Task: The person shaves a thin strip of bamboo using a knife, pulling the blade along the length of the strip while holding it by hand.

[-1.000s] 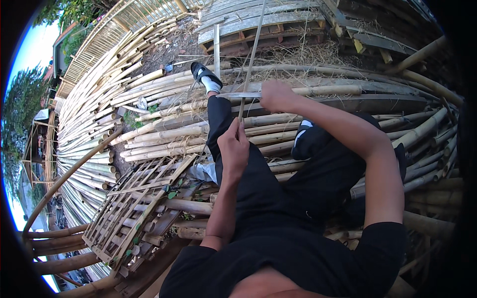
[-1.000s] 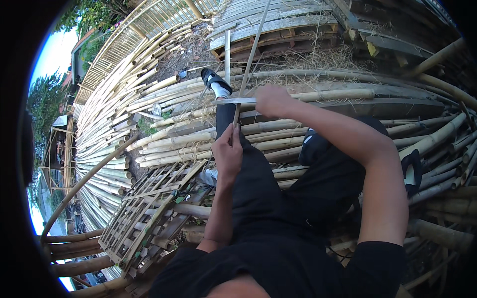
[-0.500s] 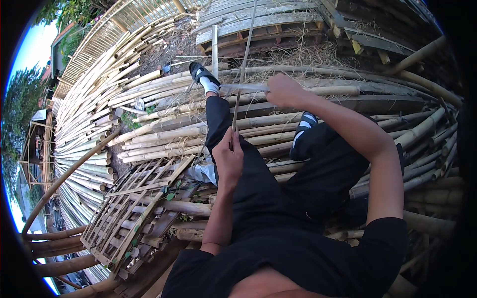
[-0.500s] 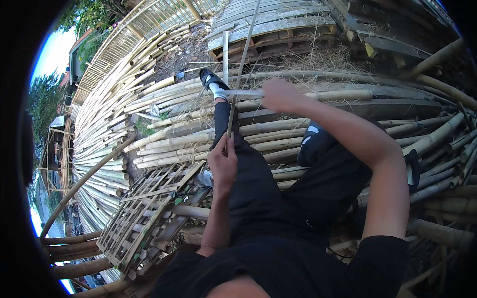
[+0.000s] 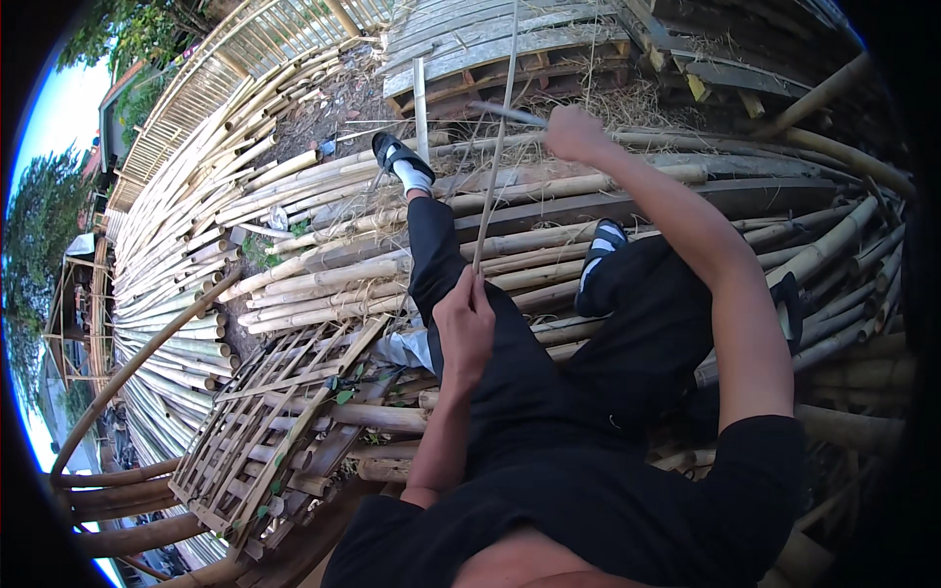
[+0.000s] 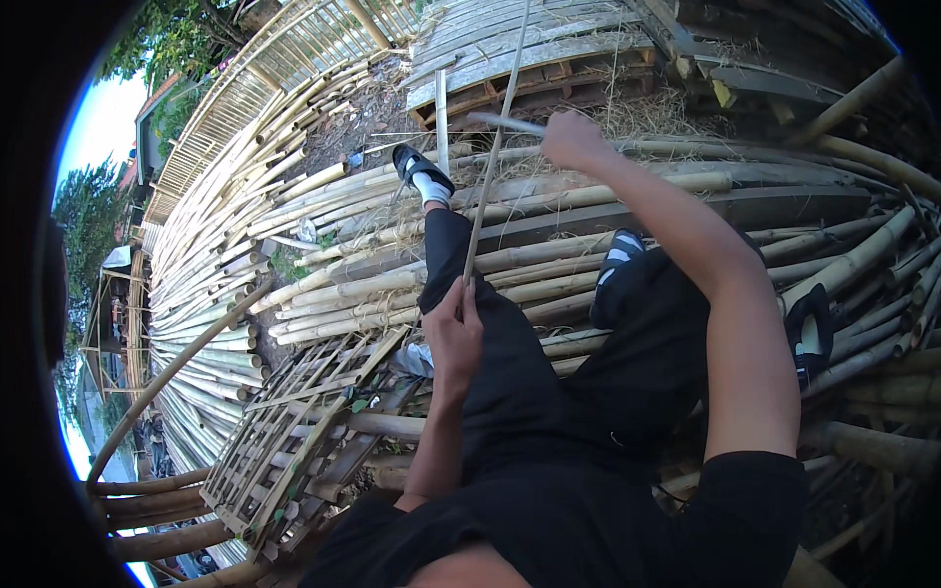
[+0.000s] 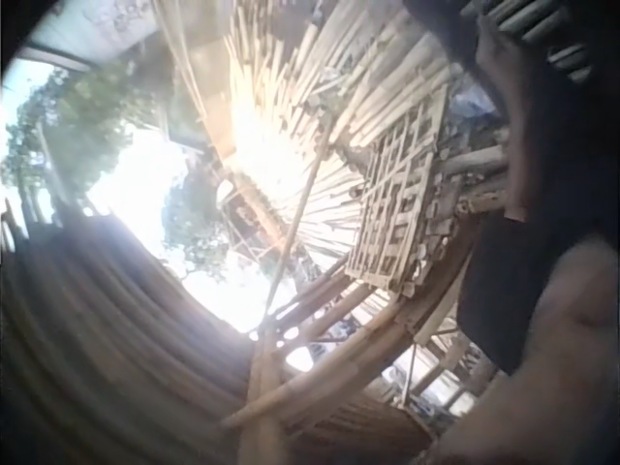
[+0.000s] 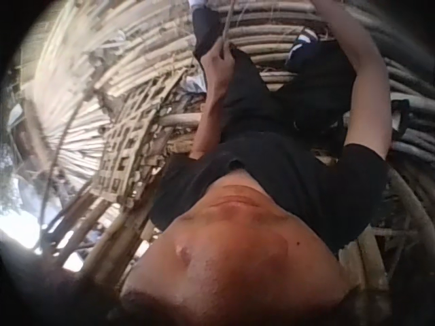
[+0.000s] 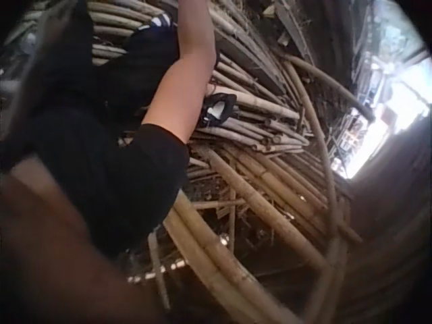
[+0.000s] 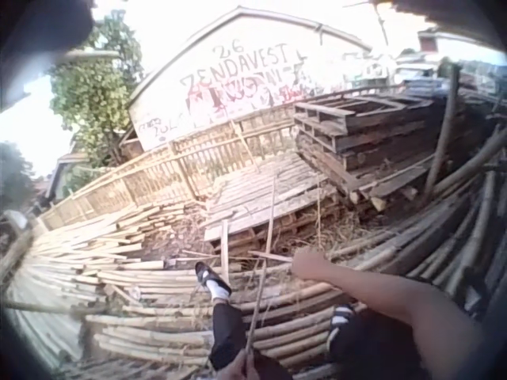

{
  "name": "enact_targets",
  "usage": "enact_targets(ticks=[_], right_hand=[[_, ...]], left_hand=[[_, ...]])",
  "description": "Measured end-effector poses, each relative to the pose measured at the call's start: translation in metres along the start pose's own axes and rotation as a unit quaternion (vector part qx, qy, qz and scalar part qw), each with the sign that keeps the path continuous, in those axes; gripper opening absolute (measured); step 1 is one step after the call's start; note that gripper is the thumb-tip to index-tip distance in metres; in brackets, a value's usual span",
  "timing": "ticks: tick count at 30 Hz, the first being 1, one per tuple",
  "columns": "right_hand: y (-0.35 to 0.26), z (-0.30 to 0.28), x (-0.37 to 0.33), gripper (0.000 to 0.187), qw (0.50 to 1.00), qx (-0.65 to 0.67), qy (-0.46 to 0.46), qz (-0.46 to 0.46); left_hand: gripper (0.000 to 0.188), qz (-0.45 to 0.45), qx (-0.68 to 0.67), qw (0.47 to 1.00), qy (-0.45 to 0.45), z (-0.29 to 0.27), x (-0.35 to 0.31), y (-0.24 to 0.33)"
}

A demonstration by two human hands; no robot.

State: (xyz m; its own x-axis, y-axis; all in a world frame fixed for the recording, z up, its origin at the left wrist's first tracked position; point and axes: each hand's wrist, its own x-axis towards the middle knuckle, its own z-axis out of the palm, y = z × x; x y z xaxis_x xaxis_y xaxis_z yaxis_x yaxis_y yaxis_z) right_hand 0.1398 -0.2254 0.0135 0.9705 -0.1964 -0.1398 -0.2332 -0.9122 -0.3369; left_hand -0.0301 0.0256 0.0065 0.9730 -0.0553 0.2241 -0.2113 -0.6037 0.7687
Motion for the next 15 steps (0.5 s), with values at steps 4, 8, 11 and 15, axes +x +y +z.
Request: enact_targets(ticks=[4, 8, 11, 15], right_hand=[[0.102, -0.057, 0.047, 0.035, 0.971, 0.065, 0.133, 0.185], [0.128, -0.053, 0.037, 0.038, 0.987, 0.032, 0.098, 0.121], [0.104, -0.057, 0.025, 0.041, 0.992, 0.085, -0.003, 0.097], [0.107, -0.052, 0.027, 0.039, 0.998, 0.063, -0.004, 0.007]], left_hand=[[0.02, -0.068, -0.031, 0.997, -0.03, -0.019, -0.03, -0.02], [0.022, -0.192, -0.173, 0.962, -0.088, -0.022, -0.027, -0.042], [0.022, -0.257, -0.278, 0.915, -0.137, -0.018, -0.016, -0.052], [0.024, -0.274, -0.348, 0.878, -0.182, 0.003, -0.007, -0.052]])
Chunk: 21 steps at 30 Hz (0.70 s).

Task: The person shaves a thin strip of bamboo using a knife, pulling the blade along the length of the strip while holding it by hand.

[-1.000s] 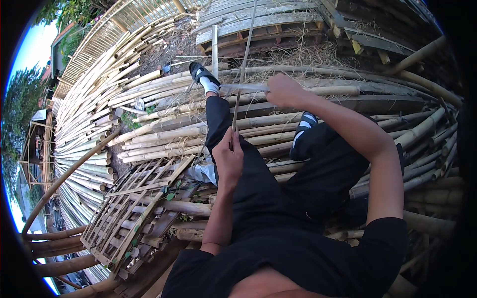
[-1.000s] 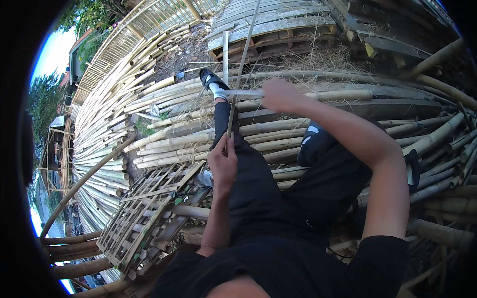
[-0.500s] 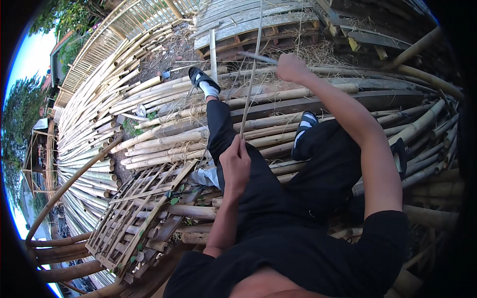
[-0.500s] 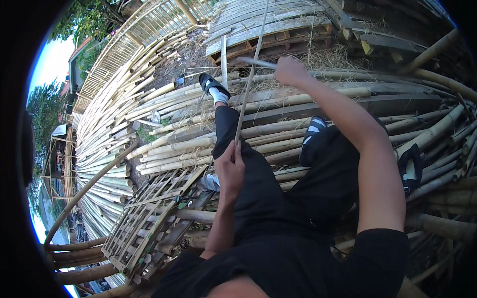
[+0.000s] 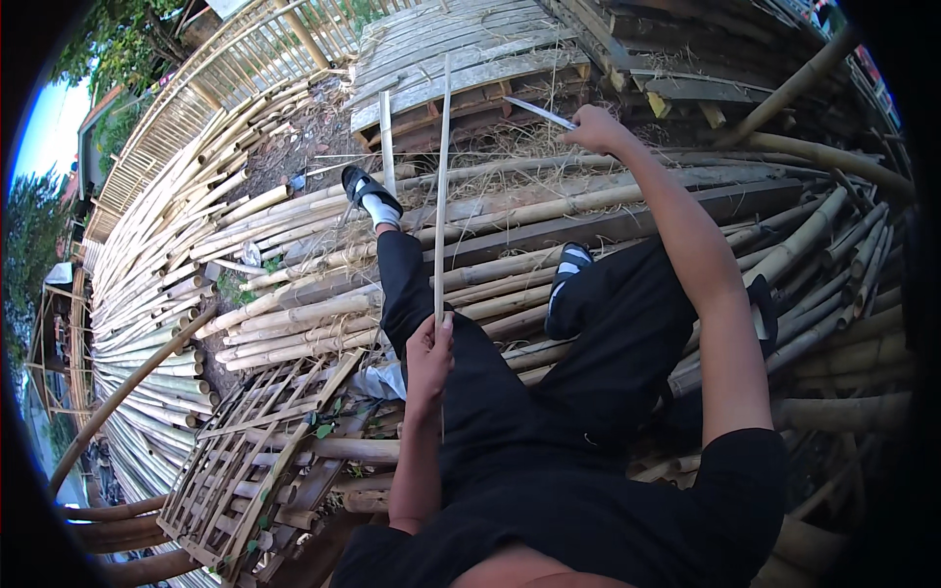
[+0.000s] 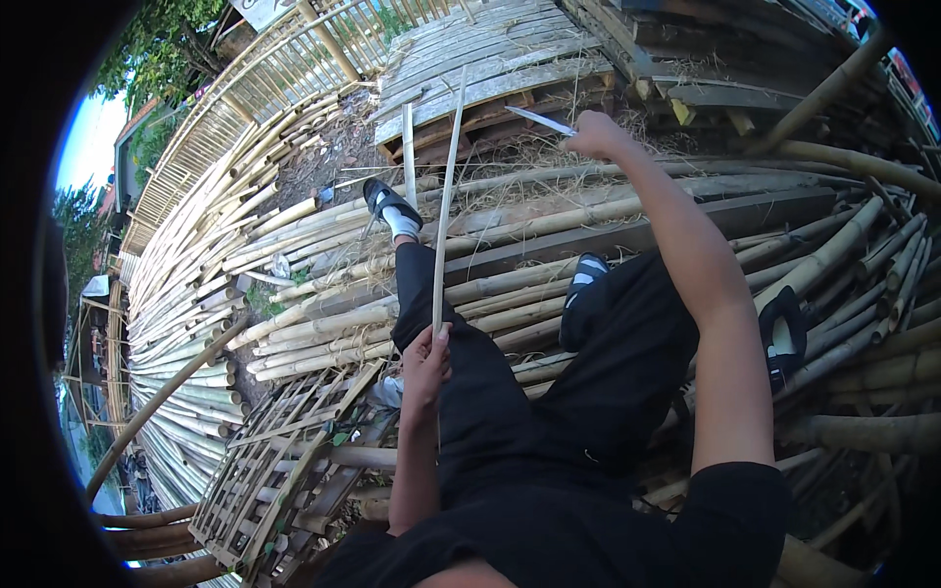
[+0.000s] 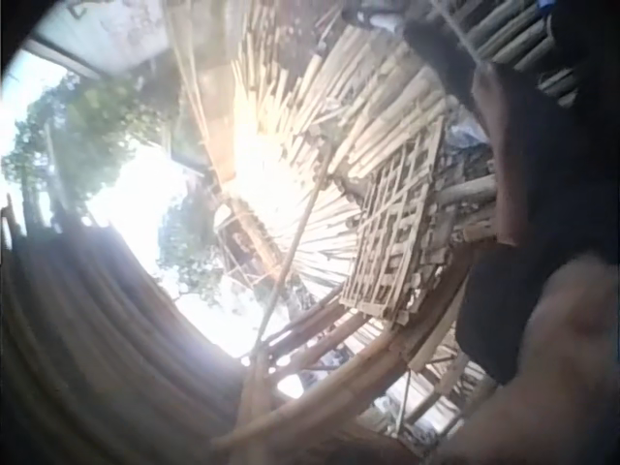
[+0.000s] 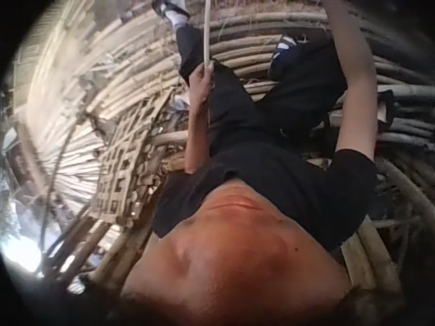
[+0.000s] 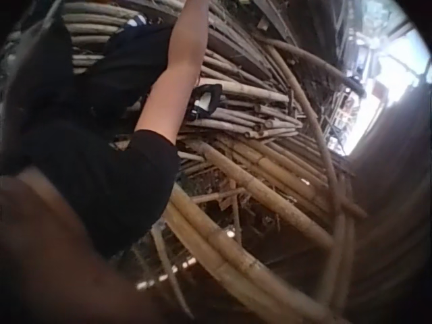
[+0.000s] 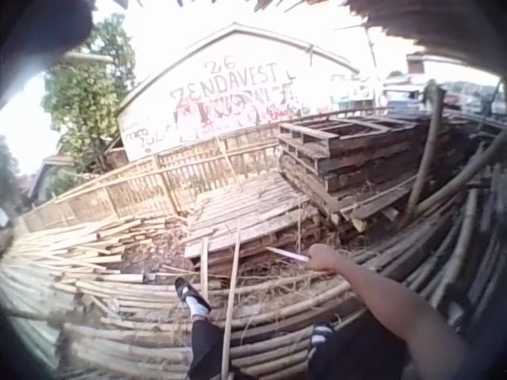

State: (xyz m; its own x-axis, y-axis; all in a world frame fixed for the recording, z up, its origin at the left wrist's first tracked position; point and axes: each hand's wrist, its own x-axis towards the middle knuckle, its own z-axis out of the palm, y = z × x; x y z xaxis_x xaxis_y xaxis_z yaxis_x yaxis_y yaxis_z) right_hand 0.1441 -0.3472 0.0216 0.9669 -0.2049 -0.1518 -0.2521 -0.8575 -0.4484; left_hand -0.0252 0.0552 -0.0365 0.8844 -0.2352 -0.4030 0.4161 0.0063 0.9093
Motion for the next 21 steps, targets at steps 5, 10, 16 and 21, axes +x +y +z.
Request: enact_targets(ticks=[5, 10, 16, 21], right_hand=[[0.024, 0.007, 0.01, 0.037, 0.991, -0.102, 0.008, -0.087], [0.009, -0.003, -0.004, 0.037, 0.995, -0.07, -0.057, -0.052], [0.013, -0.006, -0.001, 0.042, 0.994, -0.068, -0.083, -0.034], [0.018, -0.008, 0.007, 0.041, 0.991, -0.087, -0.099, -0.023]], left_hand=[[0.024, -0.035, -0.065, 0.997, -0.039, 0.02, 0.013, 0.0], [0.026, 0.095, -0.052, 0.994, 0.009, 0.042, 0.042, 0.022], [0.026, 0.189, -0.069, 0.98, -0.001, 0.052, 0.136, -0.003], [0.027, -0.02, 0.01, 1.0, -0.001, 0.042, 0.205, -0.08]])
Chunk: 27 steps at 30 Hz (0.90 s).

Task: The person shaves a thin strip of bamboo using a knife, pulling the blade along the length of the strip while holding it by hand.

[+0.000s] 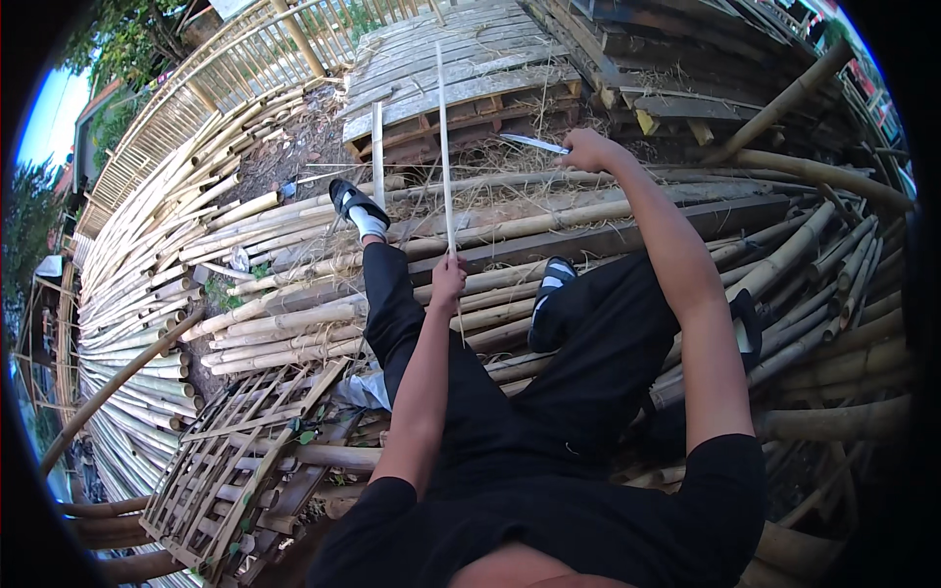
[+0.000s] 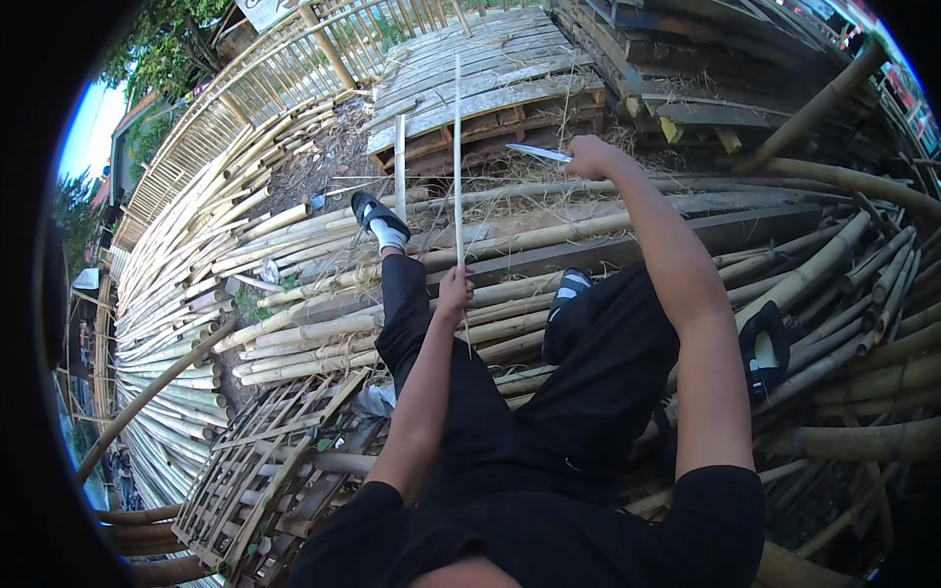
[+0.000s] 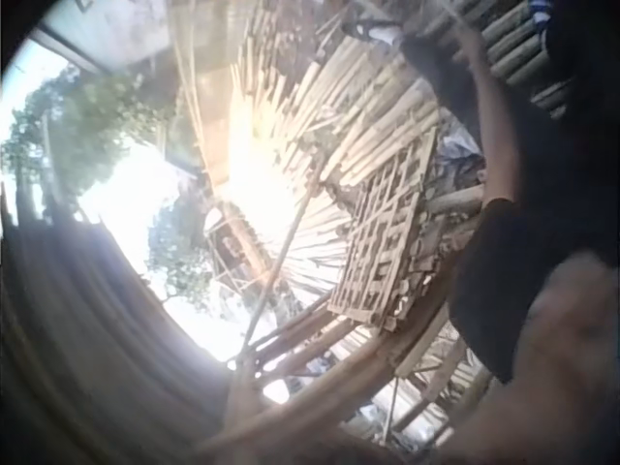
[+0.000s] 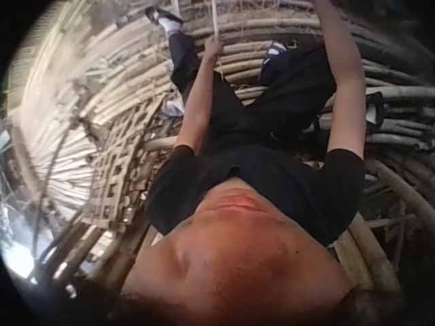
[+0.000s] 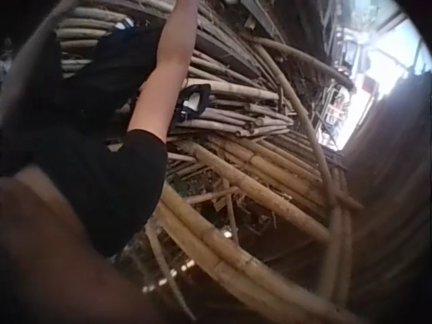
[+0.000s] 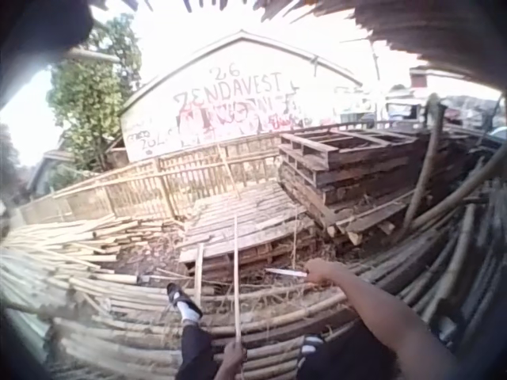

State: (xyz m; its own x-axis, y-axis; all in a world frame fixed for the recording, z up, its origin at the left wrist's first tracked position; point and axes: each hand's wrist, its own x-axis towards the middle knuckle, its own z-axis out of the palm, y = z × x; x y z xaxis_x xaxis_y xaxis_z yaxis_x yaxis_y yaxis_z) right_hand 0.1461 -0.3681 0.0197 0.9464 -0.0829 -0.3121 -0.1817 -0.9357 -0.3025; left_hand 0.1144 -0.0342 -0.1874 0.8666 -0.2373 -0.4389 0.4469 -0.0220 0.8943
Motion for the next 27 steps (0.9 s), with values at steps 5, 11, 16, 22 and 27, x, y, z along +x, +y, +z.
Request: enact_targets(ticks=[5, 11, 16, 22, 27], right_hand=[[0.001, 0.007, 0.001, 0.038, 1.0, 0.008, 0.015, -0.004], [0.001, 0.014, 0.009, 0.04, 1.0, -0.004, -0.006, -0.007], [-0.009, 0.016, 0.004, 0.041, 0.999, -0.03, 0.009, -0.039], [-0.01, 0.018, 0.004, 0.042, 0.997, -0.049, -0.003, -0.058], [-0.016, 0.018, 0.003, 0.044, 0.997, -0.053, -0.012, -0.046]], left_hand=[[0.033, -0.06, -0.035, 0.997, -0.039, 0.0, -0.017, -0.007], [0.036, -0.071, -0.14, 0.985, -0.067, -0.011, -0.045, -0.024], [0.033, -0.111, -0.158, 0.98, -0.046, -0.012, -0.056, -0.034], [0.031, -0.125, -0.152, 0.978, -0.06, -0.009, -0.054, -0.048], [0.033, -0.161, -0.169, 0.971, -0.045, -0.015, -0.05, -0.067]])
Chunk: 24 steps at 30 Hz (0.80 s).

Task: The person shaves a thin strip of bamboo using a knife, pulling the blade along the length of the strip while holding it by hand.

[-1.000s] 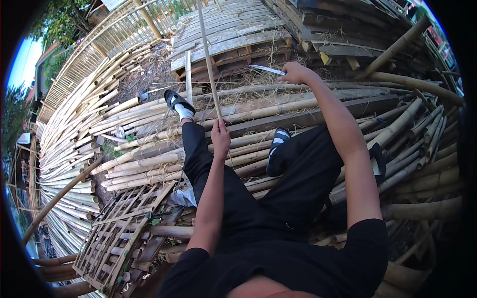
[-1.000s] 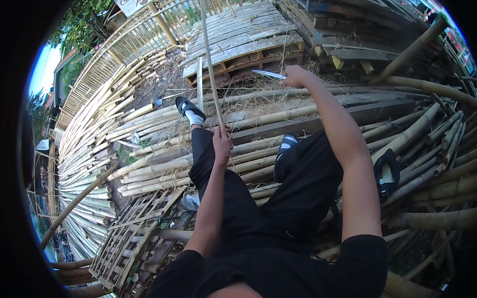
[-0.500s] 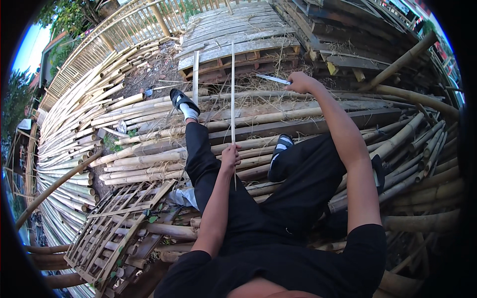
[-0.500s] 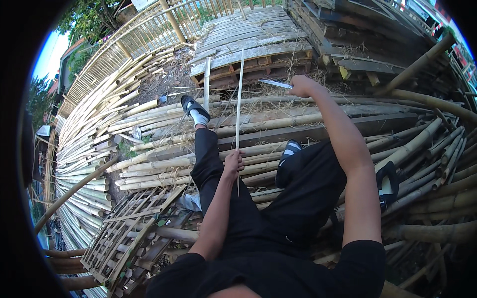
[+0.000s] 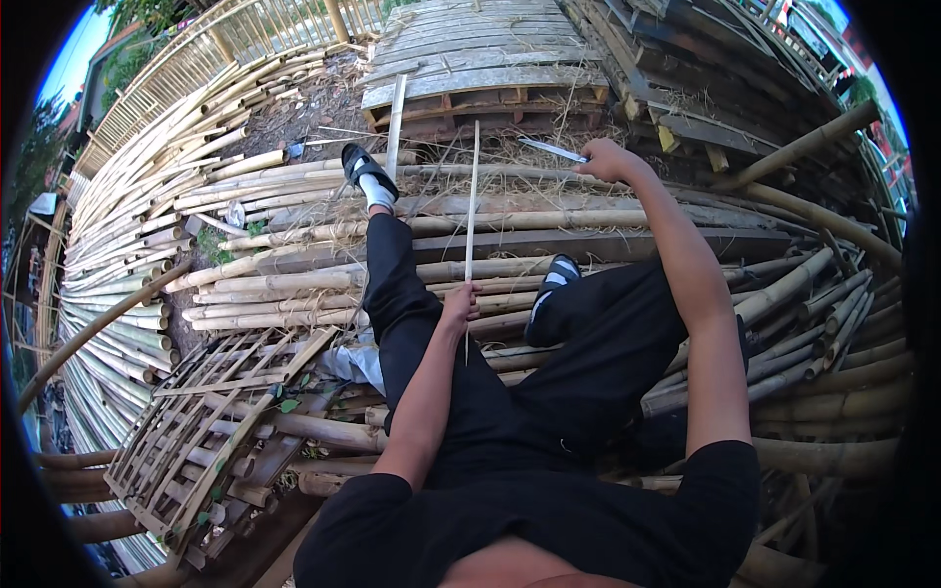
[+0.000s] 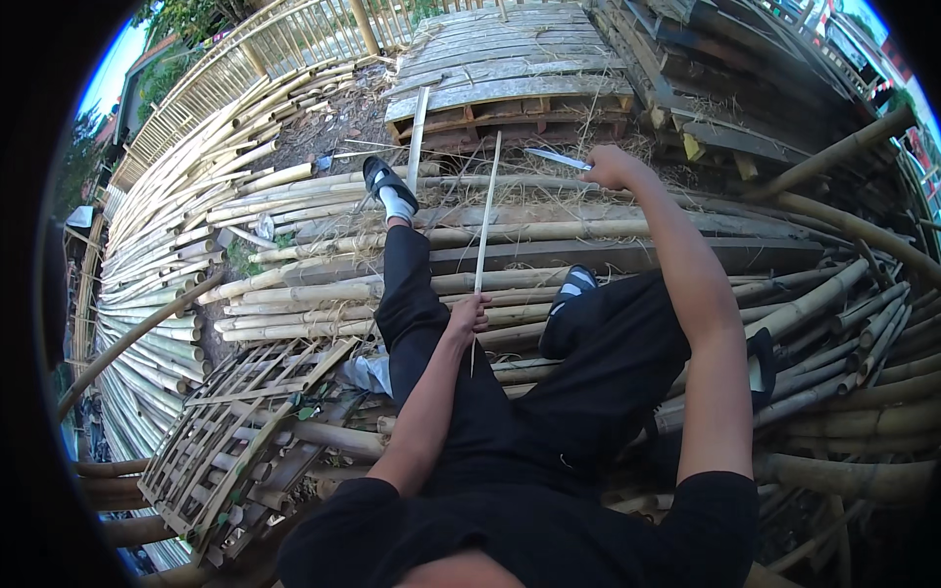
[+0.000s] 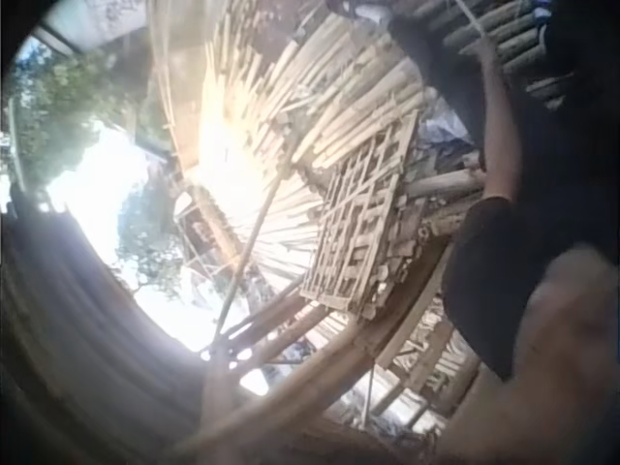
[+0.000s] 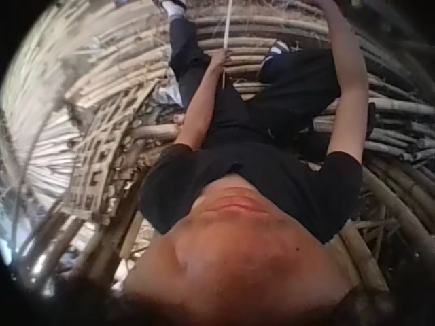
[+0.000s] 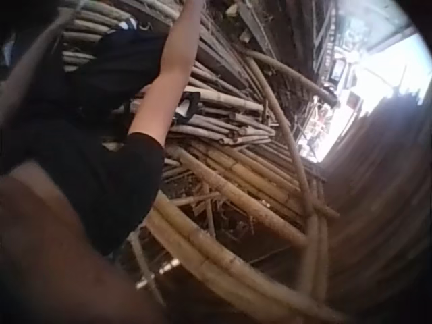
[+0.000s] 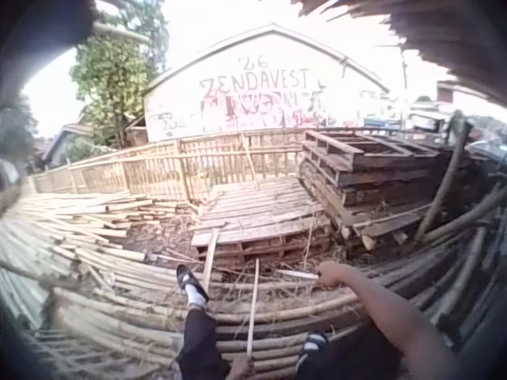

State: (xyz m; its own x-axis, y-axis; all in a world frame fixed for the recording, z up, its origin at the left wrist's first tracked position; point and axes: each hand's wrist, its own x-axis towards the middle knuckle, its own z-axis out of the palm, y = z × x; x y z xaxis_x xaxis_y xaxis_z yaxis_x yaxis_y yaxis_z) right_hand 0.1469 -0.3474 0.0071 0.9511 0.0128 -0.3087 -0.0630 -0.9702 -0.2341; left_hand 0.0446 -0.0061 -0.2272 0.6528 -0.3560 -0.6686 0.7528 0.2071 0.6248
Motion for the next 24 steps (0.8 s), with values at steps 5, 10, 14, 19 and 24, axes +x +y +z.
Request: enact_targets(ticks=[5, 10, 14, 19, 24], right_hand=[[-0.001, 0.0, 0.004, 0.047, 1.0, -0.01, -0.021, 0.011], [-0.005, 0.0, 0.003, 0.047, 1.0, -0.004, -0.029, 0.006], [-0.006, 0.006, 0.007, 0.047, 0.999, -0.019, -0.039, 0.002], [-0.025, 0.003, 0.001, 0.048, 0.998, -0.043, -0.036, -0.031], [-0.049, 0.013, -0.003, 0.046, 0.996, 0.0, -0.027, -0.082]], left_hand=[[0.034, 0.012, 0.003, 0.999, 0.047, 0.002, 0.001, 0.001], [0.033, 0.04, 0.006, 0.999, 0.016, 0.006, -0.018, 0.025], [0.032, 0.038, 0.001, 0.999, 0.0, 0.01, -0.037, 0.048], [0.032, 0.043, -0.017, 0.998, -0.031, 0.02, -0.055, 0.064], [0.033, 0.07, -0.008, 0.997, -0.03, 0.035, -0.071, 0.075]])
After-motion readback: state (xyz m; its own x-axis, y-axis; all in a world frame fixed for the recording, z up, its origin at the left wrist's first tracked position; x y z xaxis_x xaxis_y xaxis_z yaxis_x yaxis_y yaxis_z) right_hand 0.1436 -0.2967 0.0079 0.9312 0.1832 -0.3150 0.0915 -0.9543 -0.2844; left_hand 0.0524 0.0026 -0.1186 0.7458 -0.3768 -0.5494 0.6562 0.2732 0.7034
